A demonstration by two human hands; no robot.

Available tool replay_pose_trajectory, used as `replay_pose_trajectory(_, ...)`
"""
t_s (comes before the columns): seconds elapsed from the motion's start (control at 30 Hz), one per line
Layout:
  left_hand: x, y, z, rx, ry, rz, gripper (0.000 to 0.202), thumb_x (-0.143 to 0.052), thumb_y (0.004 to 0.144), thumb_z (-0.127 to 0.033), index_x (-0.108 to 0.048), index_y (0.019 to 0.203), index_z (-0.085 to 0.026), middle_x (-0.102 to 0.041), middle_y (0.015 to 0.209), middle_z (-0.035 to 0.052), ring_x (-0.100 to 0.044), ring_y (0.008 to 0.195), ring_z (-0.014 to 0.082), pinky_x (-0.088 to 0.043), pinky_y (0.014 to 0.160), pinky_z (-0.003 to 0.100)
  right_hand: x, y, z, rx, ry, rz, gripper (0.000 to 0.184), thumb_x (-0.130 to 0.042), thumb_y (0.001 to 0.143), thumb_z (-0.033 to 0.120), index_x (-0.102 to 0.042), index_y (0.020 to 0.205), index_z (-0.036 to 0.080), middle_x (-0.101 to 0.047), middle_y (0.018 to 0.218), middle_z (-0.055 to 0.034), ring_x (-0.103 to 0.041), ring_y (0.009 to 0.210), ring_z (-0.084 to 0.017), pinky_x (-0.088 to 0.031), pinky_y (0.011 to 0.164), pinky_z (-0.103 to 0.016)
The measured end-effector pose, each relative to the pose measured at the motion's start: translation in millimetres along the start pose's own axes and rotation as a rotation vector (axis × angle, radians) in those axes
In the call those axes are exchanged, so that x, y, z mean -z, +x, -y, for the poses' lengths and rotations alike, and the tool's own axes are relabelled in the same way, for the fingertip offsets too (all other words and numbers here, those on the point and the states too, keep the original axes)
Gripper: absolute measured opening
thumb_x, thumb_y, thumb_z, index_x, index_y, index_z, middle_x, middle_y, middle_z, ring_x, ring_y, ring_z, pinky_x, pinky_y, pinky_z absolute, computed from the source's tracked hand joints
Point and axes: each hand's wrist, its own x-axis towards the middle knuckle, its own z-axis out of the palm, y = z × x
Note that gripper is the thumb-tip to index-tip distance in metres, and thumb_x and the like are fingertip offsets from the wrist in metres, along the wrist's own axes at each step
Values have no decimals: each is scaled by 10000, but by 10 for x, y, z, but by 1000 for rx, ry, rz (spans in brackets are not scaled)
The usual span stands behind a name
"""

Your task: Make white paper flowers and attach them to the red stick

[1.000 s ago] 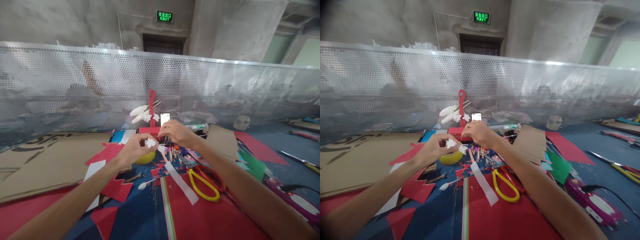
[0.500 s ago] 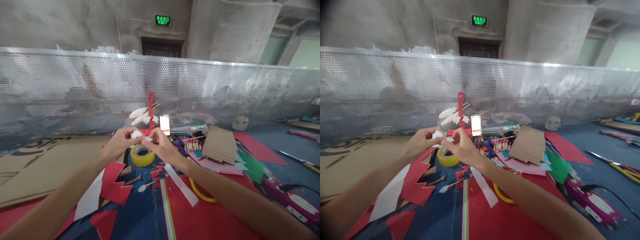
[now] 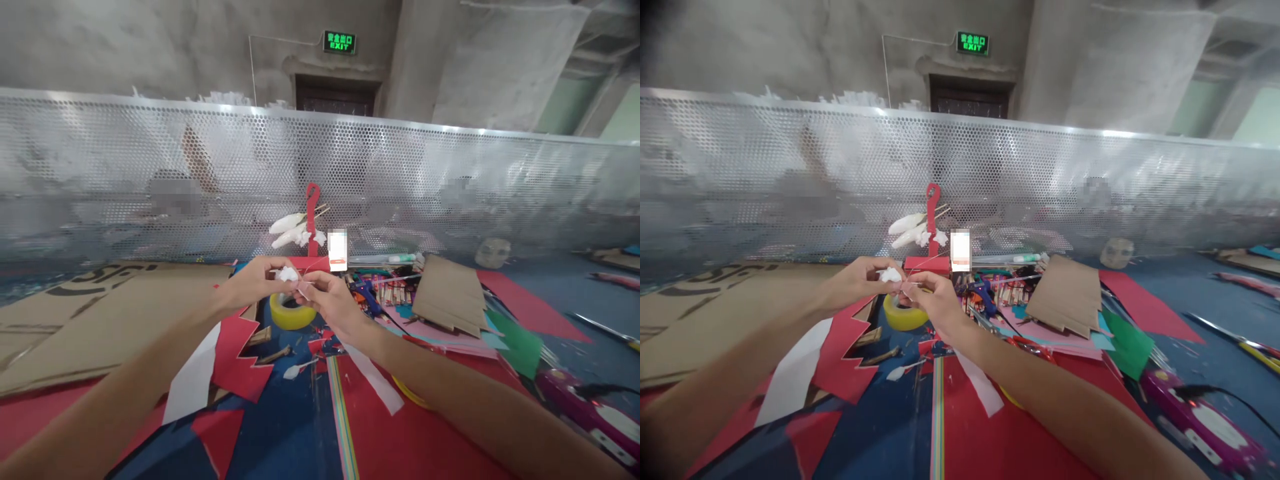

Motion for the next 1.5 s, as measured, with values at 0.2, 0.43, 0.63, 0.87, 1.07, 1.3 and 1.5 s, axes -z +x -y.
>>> replay_pose_trajectory(0.2, 194, -54, 65, 25, -226, 14, 430, -532, 858, -507, -649, 1110, -179, -659, 1097, 141, -629, 928, 225, -500, 810, 344, -4, -34, 50, -53, 55, 31, 328, -855, 596, 343, -653, 763, 147, -652, 742, -1, -622, 698, -106, -524, 763, -268)
replay_pose_trajectory(0.43, 219, -68, 32, -285, -47, 95, 452, -698, 747, -501, -691, 1097, -215, -605, 1275, 143, -535, 1209, 289, -447, 980, 418, -79, -143, 121, -187, 68, 278, 261, -827, 663, 307, -646, 770, 153, -645, 751, -4, -602, 637, -82, -522, 659, -228)
replay_pose_trajectory(0.63, 107, -90, 13, -301, -17, -94, 358, -771, 650, -502, -719, 783, -174, -711, 859, 113, -648, 889, 257, -509, 798, 361, -193, -221, 310, -144, 25, 337, 235, -800, 703, 310, -623, 758, 164, -642, 762, -6, -609, 657, -90, -527, 657, -238)
replay_pose_trajectory(0.87, -153, -37, 12, -199, -16, -227, 297, -695, 748, -418, -675, 707, -124, -595, 591, 15, -509, 526, 114, -411, 507, 230, -143, -123, 444, 144, 0, 84, 256, -811, 679, 321, -609, 755, 183, -635, 711, 15, -603, 655, -96, -531, 689, -251)
replay_pose_trajectory(1.07, -187, 39, 92, -169, 293, -179, 364, -548, 866, -417, -667, 710, -110, -493, 551, -15, -409, 509, 80, -310, 479, 204, 68, 48, 318, 112, -4, -47, 308, -845, 622, 319, -626, 783, 175, -645, 763, 29, -624, 698, -85, -536, 773, -236)
replay_pose_trajectory(1.3, 48, 54, 188, -80, 555, 25, 423, -513, 871, -446, -580, 599, -129, -407, 525, -30, -324, 503, 76, -223, 471, 218, 302, 151, 78, -18, -248, 140, 323, -767, 706, 418, -719, 874, 146, -698, 842, -45, -647, 786, -147, -549, 775, -290)
replay_pose_trajectory(1.5, 26, 56, 234, -43, 579, 37, 393, -520, 859, -410, -521, 581, -134, -394, 529, -36, -311, 504, 72, -228, 487, 225, 342, 148, 74, 247, -574, 164, 284, -719, 744, 415, -717, 817, 140, -680, 752, -23, -626, 724, -174, -510, 692, -285)
